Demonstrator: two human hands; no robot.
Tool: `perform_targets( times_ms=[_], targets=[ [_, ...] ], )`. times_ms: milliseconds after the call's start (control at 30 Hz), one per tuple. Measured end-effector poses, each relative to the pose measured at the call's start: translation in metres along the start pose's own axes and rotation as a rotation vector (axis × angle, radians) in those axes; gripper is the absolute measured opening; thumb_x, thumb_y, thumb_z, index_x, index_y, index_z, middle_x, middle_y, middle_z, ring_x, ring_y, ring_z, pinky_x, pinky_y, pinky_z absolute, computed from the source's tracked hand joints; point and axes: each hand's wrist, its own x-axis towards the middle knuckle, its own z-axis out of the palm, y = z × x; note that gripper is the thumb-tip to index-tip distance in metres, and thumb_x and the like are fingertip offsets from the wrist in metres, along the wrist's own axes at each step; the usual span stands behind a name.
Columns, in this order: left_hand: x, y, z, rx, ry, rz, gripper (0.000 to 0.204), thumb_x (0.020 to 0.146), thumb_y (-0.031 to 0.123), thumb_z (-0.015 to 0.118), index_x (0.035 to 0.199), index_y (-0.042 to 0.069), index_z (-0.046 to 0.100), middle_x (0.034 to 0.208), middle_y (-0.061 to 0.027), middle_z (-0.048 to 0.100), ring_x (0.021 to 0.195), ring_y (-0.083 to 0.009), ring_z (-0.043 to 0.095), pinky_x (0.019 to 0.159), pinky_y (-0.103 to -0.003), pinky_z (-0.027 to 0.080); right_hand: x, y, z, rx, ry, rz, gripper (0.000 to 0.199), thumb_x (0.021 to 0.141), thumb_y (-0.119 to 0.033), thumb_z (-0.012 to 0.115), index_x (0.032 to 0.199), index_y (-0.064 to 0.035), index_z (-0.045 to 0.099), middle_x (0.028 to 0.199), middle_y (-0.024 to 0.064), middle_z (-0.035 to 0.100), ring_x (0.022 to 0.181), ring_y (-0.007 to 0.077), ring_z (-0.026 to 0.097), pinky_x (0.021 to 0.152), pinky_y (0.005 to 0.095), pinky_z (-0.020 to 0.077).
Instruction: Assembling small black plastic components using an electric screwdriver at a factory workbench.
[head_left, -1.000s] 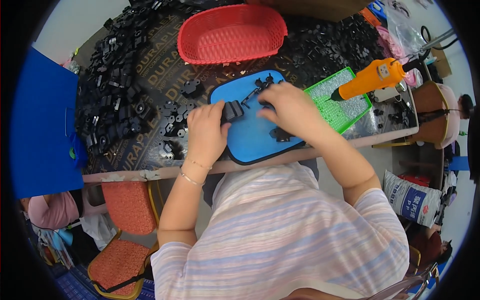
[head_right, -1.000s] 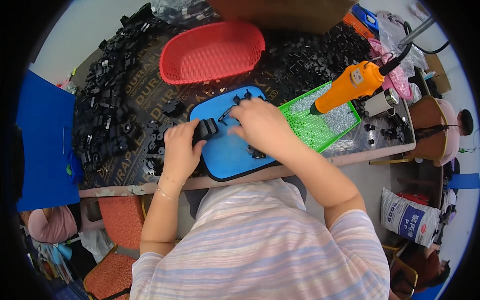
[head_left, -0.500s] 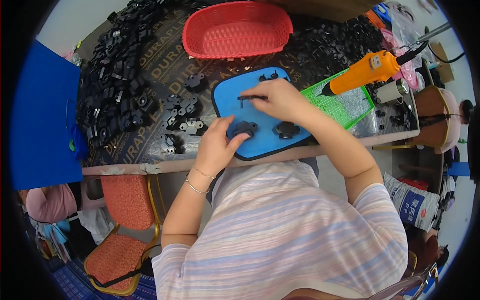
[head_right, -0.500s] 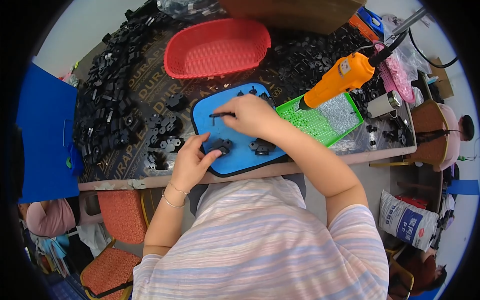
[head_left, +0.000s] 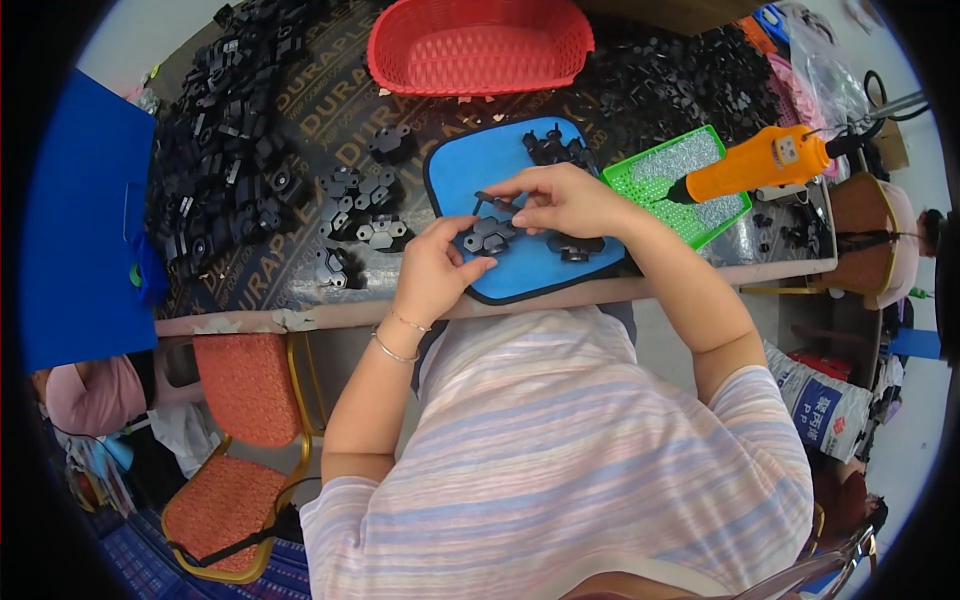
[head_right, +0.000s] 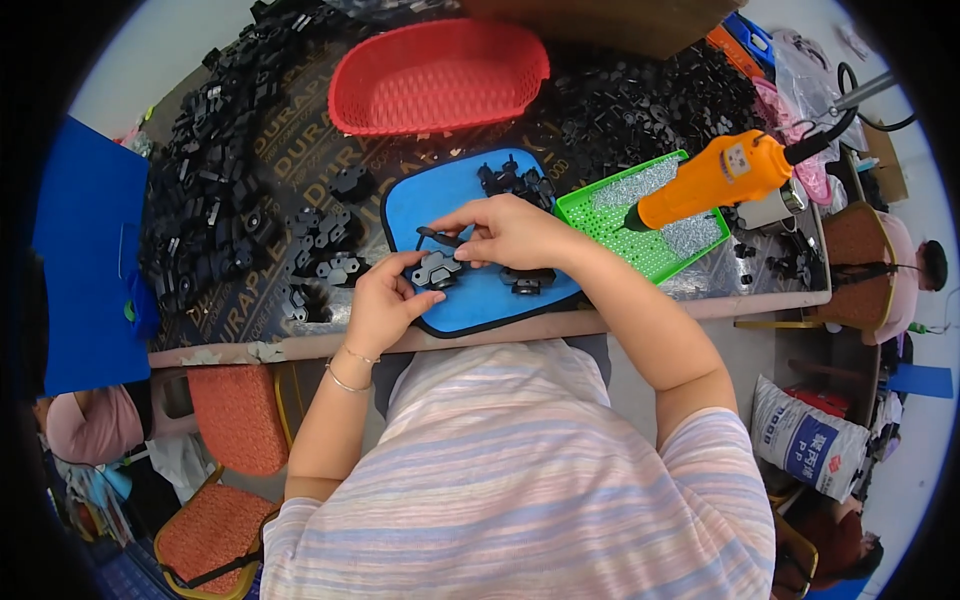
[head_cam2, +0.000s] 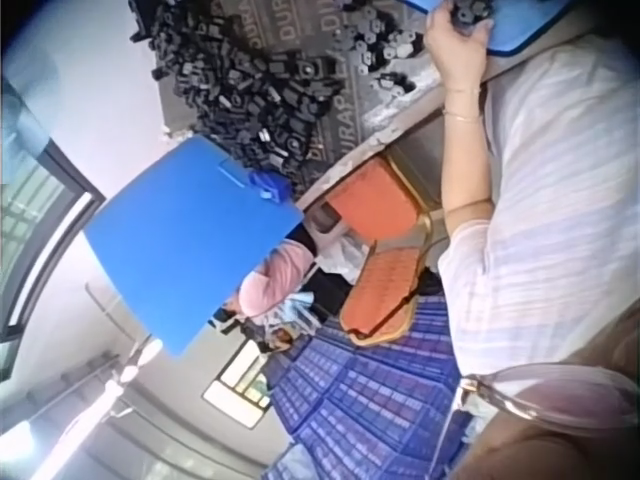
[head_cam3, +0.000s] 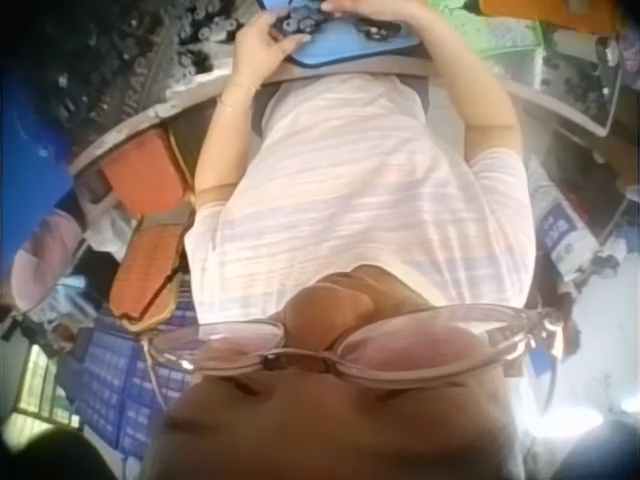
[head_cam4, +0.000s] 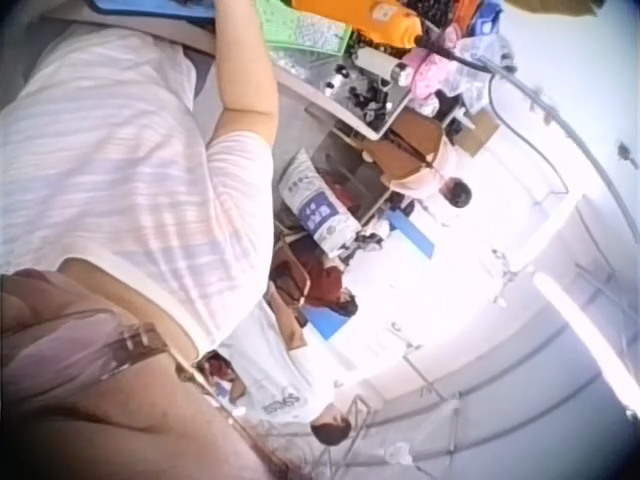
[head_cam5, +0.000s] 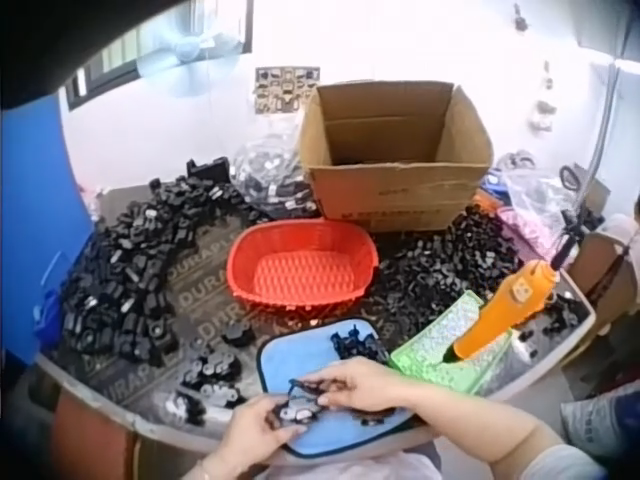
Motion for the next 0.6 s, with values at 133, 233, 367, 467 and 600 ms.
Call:
perform_targets(
  times_ms=[133,233,367,467,600],
  targets=[
    [-0.002,-0.002,0.001,-0.017,0.017,0.017,0.048,0.061,0.01,0.079,0.104,-0.004,0.06,0.093,-0.0101,0.06,0.056,-0.0115,0.054,0.053,-0.024,0.046,-0.004,-0.004,0.0,-0.157,0.003,-0.04,0.042,0.077,0.002,0.064,0.117,-0.0098,0.06,0.091,0.0056,0.064,0.068,0.0095,0.057,0.065,0.0244,0.0485],
    [-0.001,-0.003,0.0,-0.016,0.011,0.016,0.049,0.061,0.01,0.079,0.104,-0.005,0.059,0.095,-0.0099,0.06,0.056,-0.0113,0.053,0.053,-0.024,0.046,-0.004,-0.012,0.0,-0.352,0.063,-0.162,0.04,0.073,-0.004,0.068,0.112,-0.012,0.064,0.088,0.0106,0.066,0.071,0.0165,0.059,0.07,0.0286,0.0491],
    [-0.001,-0.005,0.001,-0.013,0.012,0.016,0.048,0.062,0.01,0.078,0.104,-0.005,0.059,0.094,-0.0091,0.06,0.056,-0.0105,0.053,0.053,-0.023,0.046,-0.001,-0.002,0.002,-0.547,0.129,-0.468,0.037,0.067,-0.006,0.07,0.103,-0.0132,0.068,0.09,0.0069,0.067,0.078,0.0226,0.058,0.073,0.0306,0.0488],
    [0.0,-0.001,0.0,-0.03,-0.003,0.016,0.048,0.062,0.01,0.078,0.105,-0.003,0.06,0.093,-0.008,0.06,0.055,-0.0097,0.052,0.053,-0.023,0.045,-0.002,-0.004,0.007,-0.636,0.139,-0.607,0.034,0.064,-0.004,0.07,0.097,-0.0107,0.069,0.089,0.0042,0.067,0.079,0.023,0.058,0.073,0.0317,0.0493],
    [-0.001,-0.001,0.0,-0.049,0.005,0.03,0.048,0.062,0.008,0.077,0.106,-0.001,0.061,0.092,-0.0066,0.059,0.055,-0.0089,0.051,0.053,-0.022,0.045,-0.002,-0.007,0.012,-0.74,0.109,-0.607,0.031,0.062,-0.004,0.069,0.093,-0.0082,0.069,0.09,0.0034,0.067,0.078,0.0226,0.058,0.073,0.0326,0.0495]
  ],
)
